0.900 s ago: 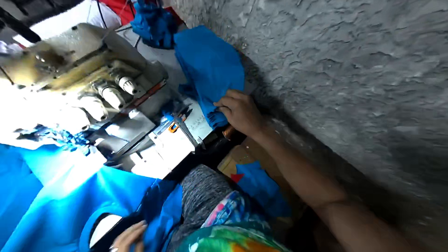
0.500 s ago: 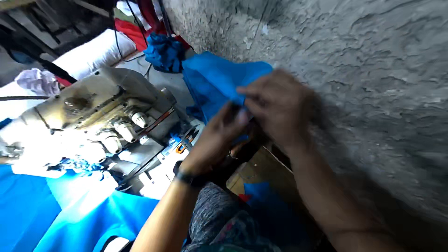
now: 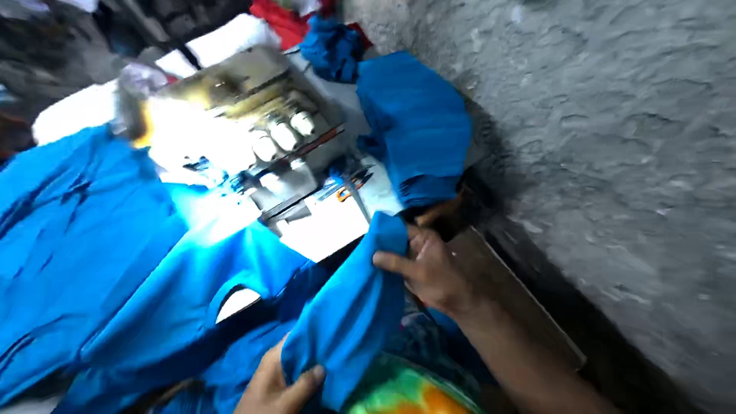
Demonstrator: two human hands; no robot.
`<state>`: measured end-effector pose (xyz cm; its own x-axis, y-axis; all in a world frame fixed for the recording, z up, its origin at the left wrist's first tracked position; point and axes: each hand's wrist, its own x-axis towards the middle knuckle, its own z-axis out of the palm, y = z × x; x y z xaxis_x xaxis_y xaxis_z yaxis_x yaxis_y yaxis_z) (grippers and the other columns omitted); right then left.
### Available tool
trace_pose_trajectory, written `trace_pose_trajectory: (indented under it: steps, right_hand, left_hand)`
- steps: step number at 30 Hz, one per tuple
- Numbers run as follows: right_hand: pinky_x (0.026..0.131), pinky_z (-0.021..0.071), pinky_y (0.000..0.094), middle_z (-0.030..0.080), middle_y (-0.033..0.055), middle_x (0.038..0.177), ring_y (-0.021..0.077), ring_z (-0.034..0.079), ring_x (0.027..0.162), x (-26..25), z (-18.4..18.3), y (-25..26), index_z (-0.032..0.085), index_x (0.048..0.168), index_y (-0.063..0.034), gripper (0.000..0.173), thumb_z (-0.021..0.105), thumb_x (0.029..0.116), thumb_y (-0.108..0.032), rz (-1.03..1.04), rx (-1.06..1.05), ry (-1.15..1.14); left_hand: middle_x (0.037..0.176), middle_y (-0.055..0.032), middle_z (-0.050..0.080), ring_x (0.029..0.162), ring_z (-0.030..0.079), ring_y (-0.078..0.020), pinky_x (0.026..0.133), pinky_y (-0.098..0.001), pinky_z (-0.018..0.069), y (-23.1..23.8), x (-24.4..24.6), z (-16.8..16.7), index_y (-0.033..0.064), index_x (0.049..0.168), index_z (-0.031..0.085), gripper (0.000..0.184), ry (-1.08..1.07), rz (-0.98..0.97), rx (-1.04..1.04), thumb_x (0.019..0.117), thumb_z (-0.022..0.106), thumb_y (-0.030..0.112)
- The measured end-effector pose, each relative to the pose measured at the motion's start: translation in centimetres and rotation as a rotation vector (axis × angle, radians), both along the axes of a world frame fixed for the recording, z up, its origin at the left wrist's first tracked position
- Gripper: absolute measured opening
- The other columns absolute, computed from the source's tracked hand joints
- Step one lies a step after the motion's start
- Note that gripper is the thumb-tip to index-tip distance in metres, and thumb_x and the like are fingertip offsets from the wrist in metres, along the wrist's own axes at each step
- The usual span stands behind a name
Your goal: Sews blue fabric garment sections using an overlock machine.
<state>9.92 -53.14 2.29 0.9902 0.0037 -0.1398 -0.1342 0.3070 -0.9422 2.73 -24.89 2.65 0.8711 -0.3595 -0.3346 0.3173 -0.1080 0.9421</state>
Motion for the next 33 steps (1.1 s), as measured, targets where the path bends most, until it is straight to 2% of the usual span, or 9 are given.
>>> trace_pose_trajectory:
  steps: [3, 7, 10, 12, 14, 19, 22, 26, 33]
  right_hand:
    - [0.083, 0.0631, 0.0272, 0.075, 0.0009, 0.102, 0.0093, 0.073, 0.092, -1.6, 1.8, 6.0, 0.065, 0.114, -0.0024, 0.042, 0.086, 0.0775, -0.005, 0.362, -0.018, -0.131]
    - [0.080, 0.0641, 0.0249, 0.076, 0.0003, 0.101, 0.0086, 0.075, 0.089, -2.0, 4.9, 12.8, 0.061, 0.119, -0.0067, 0.050, 0.087, 0.0771, -0.006, 0.670, -0.138, -0.290]
    - [0.079, 0.0632, 0.0227, 0.076, -0.0011, 0.097, 0.0059, 0.074, 0.088, -2.4, 6.3, 15.9, 0.060, 0.123, -0.0091, 0.049, 0.085, 0.0819, -0.010, 0.720, -0.213, -0.401]
    - [0.074, 0.0630, 0.0224, 0.075, -0.0008, 0.094, 0.0049, 0.073, 0.082, -2.8, 6.6, 17.1, 0.059, 0.131, -0.0067, 0.046, 0.079, 0.0895, -0.011, 0.704, -0.260, -0.456]
    - [0.069, 0.0607, 0.0210, 0.074, 0.0013, 0.092, 0.0034, 0.070, 0.076, -3.6, 6.6, 17.8, 0.061, 0.131, -0.0019, 0.037, 0.071, 0.0967, -0.012, 0.627, -0.279, -0.486]
    - [0.066, 0.0582, 0.0140, 0.072, 0.0025, 0.083, -0.0010, 0.068, 0.074, -1.9, 8.1, 17.3, 0.069, 0.097, 0.0030, 0.018, 0.072, 0.0971, -0.015, 0.339, -0.213, -0.579]
    - [0.058, 0.0569, 0.0165, 0.072, -0.0030, 0.076, 0.0003, 0.066, 0.064, 2.9, 4.0, 16.1, 0.076, 0.091, -0.0059, 0.010, 0.077, 0.0921, -0.016, 0.188, -0.339, -0.436]
    - [0.063, 0.0581, 0.0197, 0.073, -0.0070, 0.076, 0.0002, 0.067, 0.067, 7.7, -2.7, 14.2, 0.080, 0.091, -0.0147, 0.011, 0.077, 0.0918, -0.025, 0.133, -0.556, -0.239]
    - [0.060, 0.0503, 0.0154, 0.062, -0.0074, 0.079, -0.0008, 0.058, 0.069, 9.2, -3.5, 13.9, 0.064, 0.085, -0.0157, 0.021, 0.081, 0.0845, -0.027, 0.060, -0.638, -0.352]
  left_hand:
    - [0.153, -0.0031, 0.053, 0.132, 0.058, -0.0142, 0.103, -0.0355, 0.0552, 5.4, -2.4, 1.1, 0.0076, 0.160, 0.030, 0.087, -0.248, 0.024, 0.201, 0.0913, 0.076, 0.034]
    - [0.147, -0.0013, 0.056, 0.138, 0.050, -0.0172, 0.114, -0.0425, 0.0455, 8.1, 0.2, 5.4, 0.0157, 0.145, 0.057, 0.065, -0.593, 0.120, 0.294, 0.0957, 0.062, 0.058]
    - [0.106, 0.0031, 0.070, 0.100, 0.067, -0.0067, 0.087, -0.0268, 0.0584, 9.4, 1.3, 5.9, 0.0133, 0.109, 0.069, 0.027, -0.635, 0.157, 0.093, 0.1037, 0.058, 0.037]
    - [0.093, 0.0040, 0.069, 0.083, 0.066, -0.0020, 0.074, -0.0196, 0.0570, 10.6, 0.6, 5.7, 0.0101, 0.104, 0.068, 0.019, -0.729, 0.231, 0.114, 0.1066, 0.055, 0.023]
    - [0.092, 0.0103, 0.067, 0.080, 0.062, 0.0055, 0.070, -0.0119, 0.0530, 11.9, 0.6, 7.0, 0.0150, 0.106, 0.068, 0.016, -0.859, 0.280, 0.337, 0.1062, 0.056, 0.026]
    - [0.102, 0.0114, 0.067, 0.094, 0.062, 0.0030, 0.082, -0.0151, 0.0509, 12.7, 7.4, 12.9, 0.0169, 0.106, 0.071, 0.012, -1.098, 0.219, 0.607, 0.0978, 0.069, 0.025]
    - [0.097, 0.0054, 0.068, 0.091, 0.062, 0.0006, 0.079, -0.0163, 0.0505, 8.9, 14.0, 10.6, 0.0105, 0.099, 0.074, 0.008, -1.136, 0.203, 0.649, 0.0957, 0.071, 0.017]
    - [0.099, -0.0061, 0.070, 0.093, 0.065, -0.0113, 0.084, -0.0278, 0.0526, 6.4, 19.2, 3.3, 0.0047, 0.099, 0.073, 0.011, -1.021, 0.194, 0.763, 0.0970, 0.067, 0.013]
    - [0.102, -0.0015, 0.071, 0.102, 0.062, -0.0129, 0.092, -0.0352, 0.0474, 6.1, 20.9, 0.8, 0.0091, 0.096, 0.077, 0.008, -0.986, 0.274, 0.668, 0.0923, 0.074, 0.015]
